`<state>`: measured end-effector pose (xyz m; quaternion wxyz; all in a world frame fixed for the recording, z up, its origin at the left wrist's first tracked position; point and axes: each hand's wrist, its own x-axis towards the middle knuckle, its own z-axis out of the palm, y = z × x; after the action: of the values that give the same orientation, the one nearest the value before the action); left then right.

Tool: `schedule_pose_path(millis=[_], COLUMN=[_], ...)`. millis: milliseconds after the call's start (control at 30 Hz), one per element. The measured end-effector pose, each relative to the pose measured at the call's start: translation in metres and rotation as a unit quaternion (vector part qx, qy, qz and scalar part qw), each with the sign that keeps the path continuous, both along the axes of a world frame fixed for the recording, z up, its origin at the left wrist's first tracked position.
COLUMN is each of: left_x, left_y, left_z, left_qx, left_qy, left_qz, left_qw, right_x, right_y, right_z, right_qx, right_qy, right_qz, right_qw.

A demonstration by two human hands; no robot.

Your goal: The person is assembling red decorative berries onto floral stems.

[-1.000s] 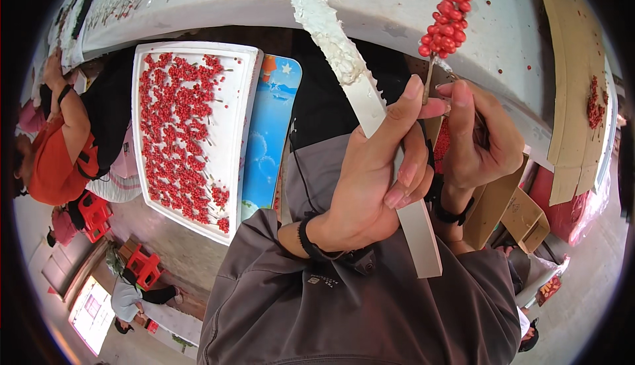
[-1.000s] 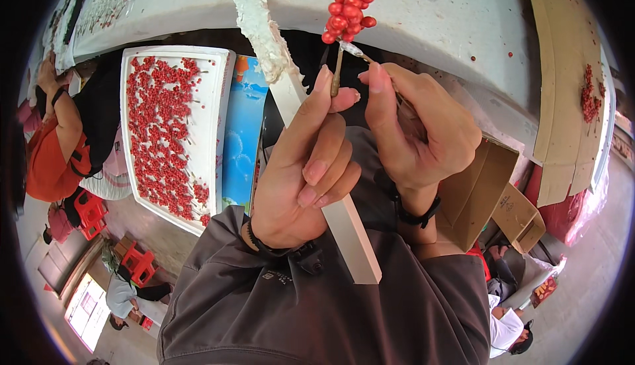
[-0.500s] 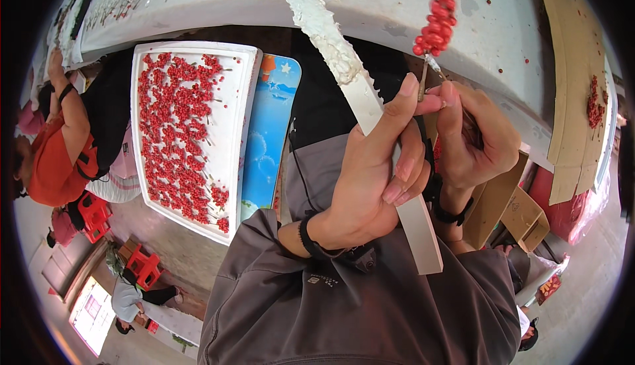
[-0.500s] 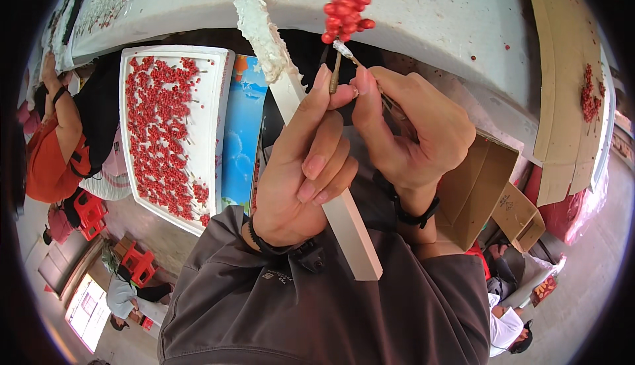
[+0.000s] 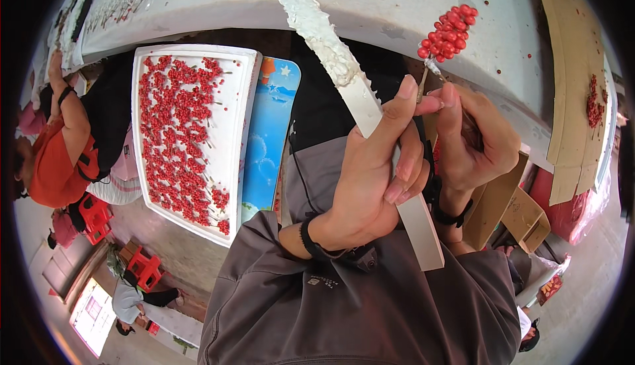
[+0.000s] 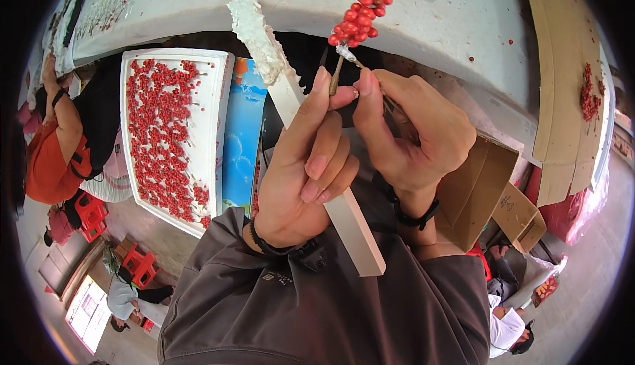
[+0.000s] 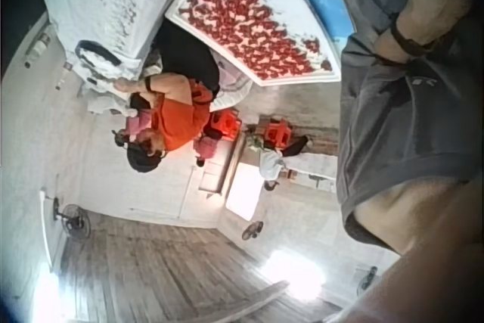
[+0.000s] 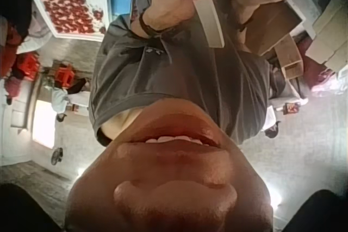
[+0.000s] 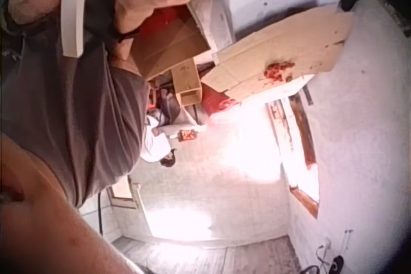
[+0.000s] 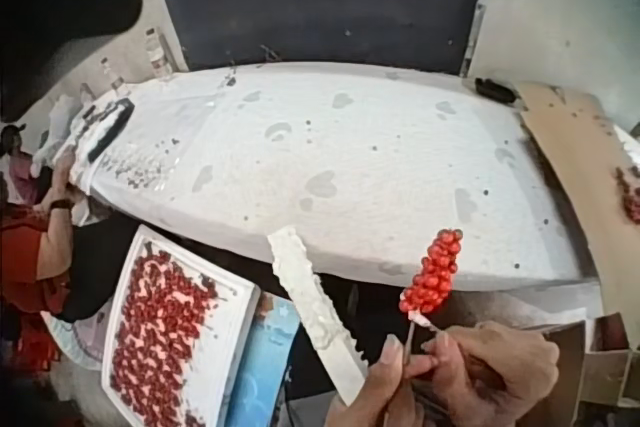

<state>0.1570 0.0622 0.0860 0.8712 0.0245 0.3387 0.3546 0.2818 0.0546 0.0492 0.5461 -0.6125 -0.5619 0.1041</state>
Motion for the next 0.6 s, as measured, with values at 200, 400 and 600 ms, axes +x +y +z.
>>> schedule_pose_path(millis=[200, 400, 600], left_x=[0.0008, -0.0017, -0.0032], left_y=[0.0004, 0.0011, 0.004], left_z=[0.0018, 0.0022, 0.0029], left_qx=[-0.001, -0.013, -0.018], left_qy=[0.007, 0.005, -0.004], left_qz=[-0.005, 0.001, 0.009], left_qw=[1.0, 1.0, 1.0], right_x=[0.0003, 0.0001, 0.0005], right_y=[0.0008, -0.0018, -0.0012], right_z=[0.0018, 0.0089, 0.0044], right_qx=[0.001, -0.029, -0.02], right_qy=[-0.016, -0.027, -0.002], right_qz=[-0.024, -0.018, -0.001], right_qw=[1.0, 0.999, 1.0])
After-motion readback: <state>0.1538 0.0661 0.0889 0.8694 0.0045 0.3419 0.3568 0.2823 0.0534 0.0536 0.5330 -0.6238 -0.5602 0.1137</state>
